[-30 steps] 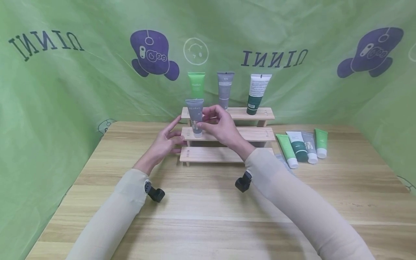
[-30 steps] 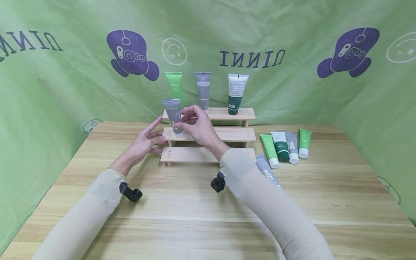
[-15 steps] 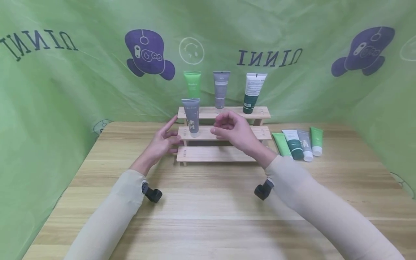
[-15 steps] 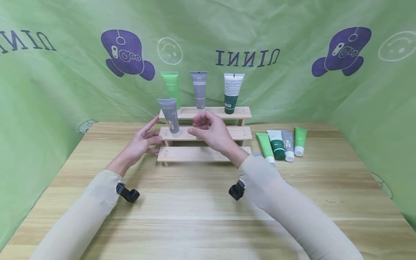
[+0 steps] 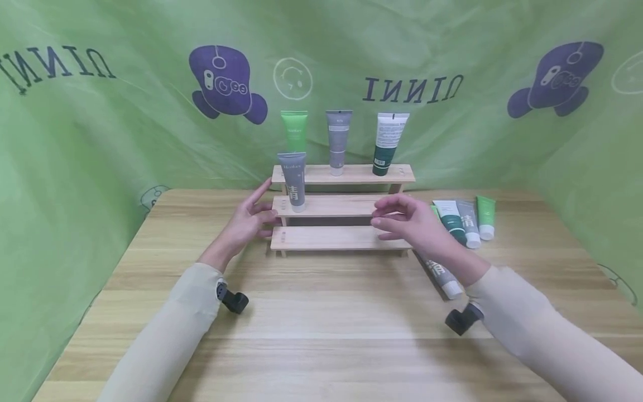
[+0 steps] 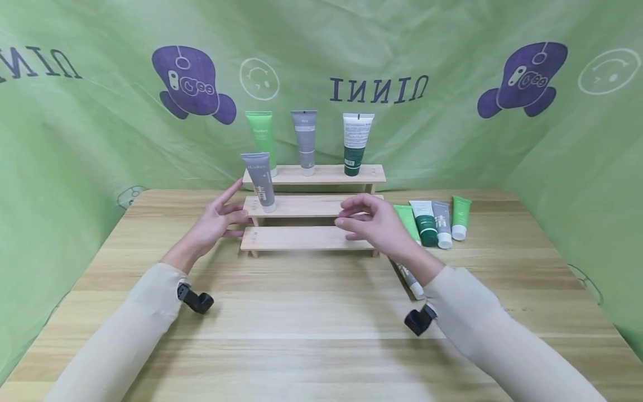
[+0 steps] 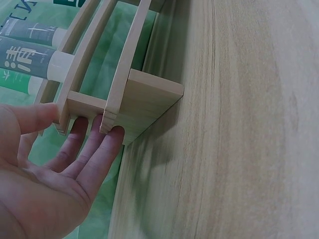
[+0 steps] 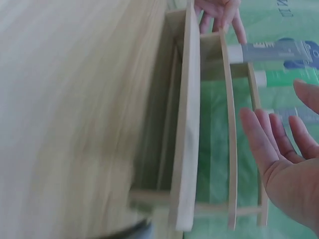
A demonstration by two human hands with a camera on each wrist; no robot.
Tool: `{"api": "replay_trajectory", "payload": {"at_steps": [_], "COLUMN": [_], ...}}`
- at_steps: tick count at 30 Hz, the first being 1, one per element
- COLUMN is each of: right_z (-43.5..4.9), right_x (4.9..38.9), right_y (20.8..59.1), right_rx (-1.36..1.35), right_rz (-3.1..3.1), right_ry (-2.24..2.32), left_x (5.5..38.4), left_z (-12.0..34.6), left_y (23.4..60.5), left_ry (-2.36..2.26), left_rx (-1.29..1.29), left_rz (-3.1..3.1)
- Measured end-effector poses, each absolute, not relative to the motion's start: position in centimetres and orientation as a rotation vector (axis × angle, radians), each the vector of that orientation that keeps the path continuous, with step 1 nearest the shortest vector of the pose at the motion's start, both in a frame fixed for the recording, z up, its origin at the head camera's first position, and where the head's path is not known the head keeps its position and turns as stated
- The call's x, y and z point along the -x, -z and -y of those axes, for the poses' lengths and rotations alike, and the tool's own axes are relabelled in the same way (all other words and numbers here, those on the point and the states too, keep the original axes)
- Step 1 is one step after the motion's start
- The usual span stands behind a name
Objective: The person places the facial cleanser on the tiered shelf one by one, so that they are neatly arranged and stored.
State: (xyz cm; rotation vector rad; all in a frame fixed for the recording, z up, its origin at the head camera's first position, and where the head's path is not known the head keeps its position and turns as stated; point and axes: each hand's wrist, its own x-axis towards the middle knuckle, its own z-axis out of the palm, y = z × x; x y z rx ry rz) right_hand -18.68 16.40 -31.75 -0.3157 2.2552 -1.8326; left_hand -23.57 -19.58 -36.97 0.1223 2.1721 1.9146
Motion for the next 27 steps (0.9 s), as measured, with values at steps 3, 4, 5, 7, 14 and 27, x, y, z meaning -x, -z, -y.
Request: {"api": "replay_trajectory", "payload": {"at_steps": [3, 4, 5, 7, 14, 27], "right_z": [-18.3, -19.0, -19.6, -20.8, -24.4, -29.6], "right_x": [17.8, 17.6, 17.2, 16.7, 14.9, 13.5], "right_y": [32.0, 32.2, 32.3, 32.6, 33.6, 34.7], "right_rx": [0.296, 0.292, 0.29, 0.279, 0.296, 0.283], "right_rz": [-2.275, -2.282, -2.29, -2.313, -2.318, -2.331], "right_ry": [1.789, 1.772, 1.756, 1.713, 1.633, 1.503], "left_x": [23.5, 23.5, 23.5, 23.5, 23.4, 23.5], "left_z": [19.7, 19.7, 19.6, 19.6, 19.6, 19.6], "left_y": [36.9, 36.9, 36.9, 36.9, 37.0, 36.9], "left_ry": [-1.92, -1.922, -1.923, -1.925, -1.933, -1.93], "left_rx": [-0.112, -0.109, -0.108, -0.106, -0.106, -0.109], "left_rz": [-2.171, -2.168, -2.164, -2.158, -2.149, -2.153]}}
